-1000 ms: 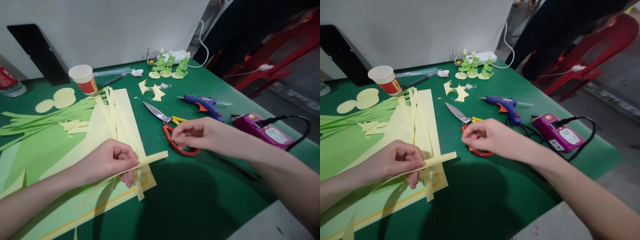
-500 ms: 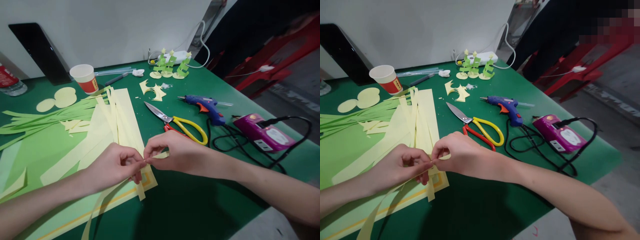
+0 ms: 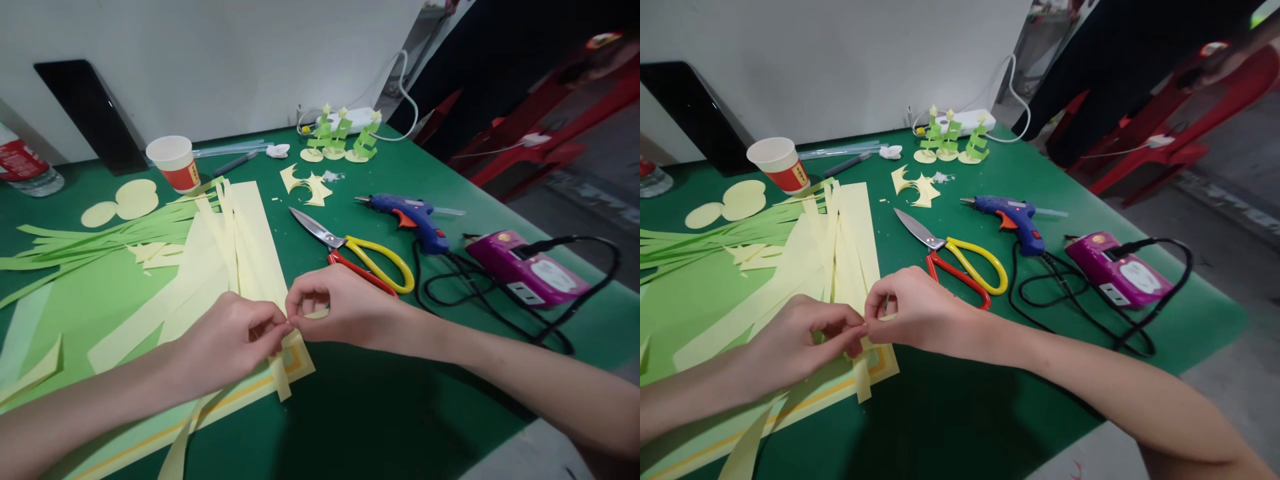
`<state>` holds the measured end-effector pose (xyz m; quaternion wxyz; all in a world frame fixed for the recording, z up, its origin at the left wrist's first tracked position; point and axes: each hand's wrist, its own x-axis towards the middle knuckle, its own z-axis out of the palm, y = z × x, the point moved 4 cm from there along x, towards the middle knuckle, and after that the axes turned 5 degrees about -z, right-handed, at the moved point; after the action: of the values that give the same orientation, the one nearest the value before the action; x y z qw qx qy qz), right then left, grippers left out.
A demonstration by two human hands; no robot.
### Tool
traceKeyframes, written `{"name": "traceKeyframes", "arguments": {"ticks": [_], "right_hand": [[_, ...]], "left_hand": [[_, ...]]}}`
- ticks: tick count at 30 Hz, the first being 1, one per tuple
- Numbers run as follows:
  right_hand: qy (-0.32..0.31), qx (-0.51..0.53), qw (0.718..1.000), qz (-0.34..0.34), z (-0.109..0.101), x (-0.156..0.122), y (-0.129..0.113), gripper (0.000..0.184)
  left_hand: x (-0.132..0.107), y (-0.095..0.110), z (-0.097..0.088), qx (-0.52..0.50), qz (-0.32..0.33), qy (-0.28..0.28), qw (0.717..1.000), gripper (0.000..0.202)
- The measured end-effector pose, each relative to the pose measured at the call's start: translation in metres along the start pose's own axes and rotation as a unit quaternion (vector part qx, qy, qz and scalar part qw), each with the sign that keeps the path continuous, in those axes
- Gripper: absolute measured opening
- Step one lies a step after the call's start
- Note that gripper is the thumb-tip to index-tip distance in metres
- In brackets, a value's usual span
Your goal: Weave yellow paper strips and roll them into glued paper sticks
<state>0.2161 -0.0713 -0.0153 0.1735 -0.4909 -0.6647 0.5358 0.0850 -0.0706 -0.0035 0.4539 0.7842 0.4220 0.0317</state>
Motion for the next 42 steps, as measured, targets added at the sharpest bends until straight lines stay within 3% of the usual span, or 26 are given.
{"name": "traceKeyframes", "arguments": {"ticks": [4, 9, 11, 13, 15, 17, 20, 23, 27, 32, 35, 39, 42], "right_hand": [[-0.025, 0.03, 0.999, 0.023, -0.007, -0.004, -0.002, 0.003], [-0.014, 0.004, 0.996, 0.087, -0.044, -0.014, 0.012, 0.007], [0.023, -0.015, 0.995, 0.095, -0.059, -0.016, 0.018, 0.007], [0.082, -0.035, 0.994, 0.057, -0.065, -0.017, 0.018, 0.003], [0.128, -0.055, 0.99, -0.035, -0.059, -0.018, 0.01, 0.005], [0.125, -0.076, 0.982, -0.121, -0.043, -0.019, -0.001, 0.01], [0.076, -0.101, 0.977, -0.172, -0.017, -0.019, -0.008, 0.004], [0.065, -0.095, 0.976, -0.186, -0.007, -0.019, -0.009, 0.007], [0.051, -0.099, 0.982, -0.152, -0.007, -0.016, -0.007, 0.004], [0.045, -0.1, 0.979, -0.17, -0.004, -0.016, -0.01, 0.009], [0.054, -0.076, 0.988, -0.126, -0.007, -0.017, -0.008, 0.007], [0.057, -0.071, 0.995, -0.028, -0.027, -0.015, 0.004, 0.008], [0.082, -0.092, 0.992, 0.007, -0.05, -0.015, 0.016, 0.007]], "left_hand": [[-0.003, 0.003, -0.005, -0.027, -0.007, 0.003, 1.0, 0.026], [0.0, -0.001, -0.01, -0.112, -0.046, -0.006, 0.993, 0.023], [0.003, -0.004, -0.009, -0.138, -0.058, -0.004, 0.989, 0.022], [0.005, -0.006, -0.007, -0.148, -0.061, -0.001, 0.987, 0.022], [0.006, -0.007, -0.003, -0.144, -0.055, -0.005, 0.988, 0.021], [0.008, -0.007, 0.001, -0.136, -0.044, -0.007, 0.99, 0.02], [0.008, -0.007, 0.005, -0.121, -0.022, -0.003, 0.992, 0.02], [0.008, -0.005, 0.007, -0.101, -0.001, -0.004, 0.995, 0.023], [0.006, -0.002, 0.007, -0.051, 0.021, -0.008, 0.998, 0.026], [0.002, -0.002, 0.009, -0.01, 0.038, -0.006, 0.999, 0.029], [0.001, 0.0, 0.007, -0.019, 0.043, -0.002, 0.999, 0.027], [0.001, 0.0, 0.001, -0.039, 0.024, 0.012, 0.999, 0.026], [0.003, -0.003, -0.004, -0.081, -0.005, 0.03, 0.996, 0.025]]}}
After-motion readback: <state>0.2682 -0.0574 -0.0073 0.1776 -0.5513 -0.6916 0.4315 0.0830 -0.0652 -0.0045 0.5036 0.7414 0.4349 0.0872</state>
